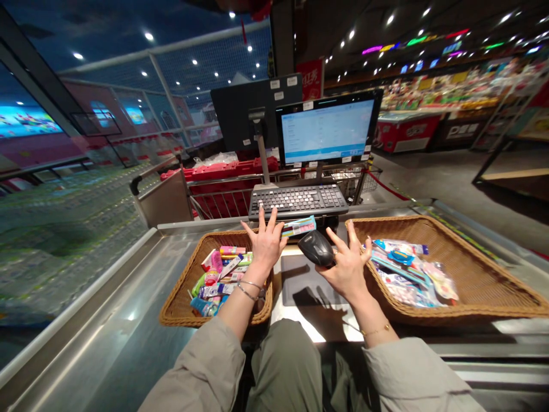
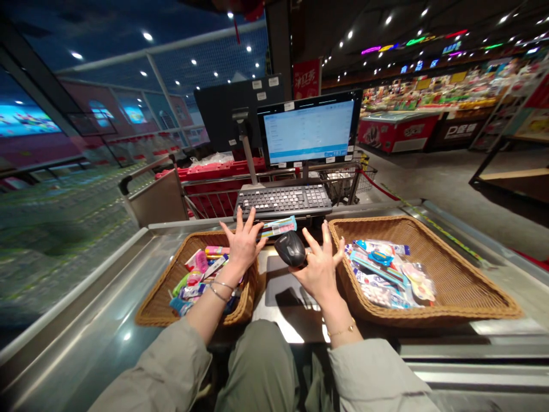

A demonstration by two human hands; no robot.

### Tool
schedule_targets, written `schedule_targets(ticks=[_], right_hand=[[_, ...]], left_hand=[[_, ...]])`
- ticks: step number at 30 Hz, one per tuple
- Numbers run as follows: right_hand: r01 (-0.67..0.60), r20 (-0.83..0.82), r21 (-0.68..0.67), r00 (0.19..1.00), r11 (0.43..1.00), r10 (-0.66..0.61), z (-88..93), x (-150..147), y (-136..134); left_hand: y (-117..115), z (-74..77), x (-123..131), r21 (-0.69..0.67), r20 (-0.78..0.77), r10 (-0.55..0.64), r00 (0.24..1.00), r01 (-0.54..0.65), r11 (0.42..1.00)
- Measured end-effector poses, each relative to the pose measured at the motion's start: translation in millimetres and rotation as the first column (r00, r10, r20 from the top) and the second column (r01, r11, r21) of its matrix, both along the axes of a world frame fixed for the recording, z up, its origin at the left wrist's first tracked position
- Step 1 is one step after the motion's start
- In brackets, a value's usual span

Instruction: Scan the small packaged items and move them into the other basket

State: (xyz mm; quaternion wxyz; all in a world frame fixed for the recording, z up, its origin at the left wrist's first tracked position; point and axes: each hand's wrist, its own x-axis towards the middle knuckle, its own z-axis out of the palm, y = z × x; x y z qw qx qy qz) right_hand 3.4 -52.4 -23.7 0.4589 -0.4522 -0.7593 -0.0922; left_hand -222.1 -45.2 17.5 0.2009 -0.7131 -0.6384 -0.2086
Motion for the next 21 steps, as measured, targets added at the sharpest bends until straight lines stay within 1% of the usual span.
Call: schedule_targets(ticks=[8,16,21], right_hand=[[0.001,-0.004,0.007,1.0,1.0,-0.001,1.1,-0.2,-1.0],[-0.013,-0.004,0.006,1.0,1.0,0.013,0.3,0.7,-0.6],[-0.011,-0.013,0.011,1.0,1.0,0.011,-0.9,1.3,0.4]], left_hand=[[-0.4,1.2,2.5,-0.011,0.013,0.008,1.0,-0.008,1.0],[2.6,-1.9,0.5,-0.009,0.007,0.011,1.0,-0.011,1.0],[2.1,0.9,3.9,-0.022,0.008,0.021,1.0,-0.021,1.0]])
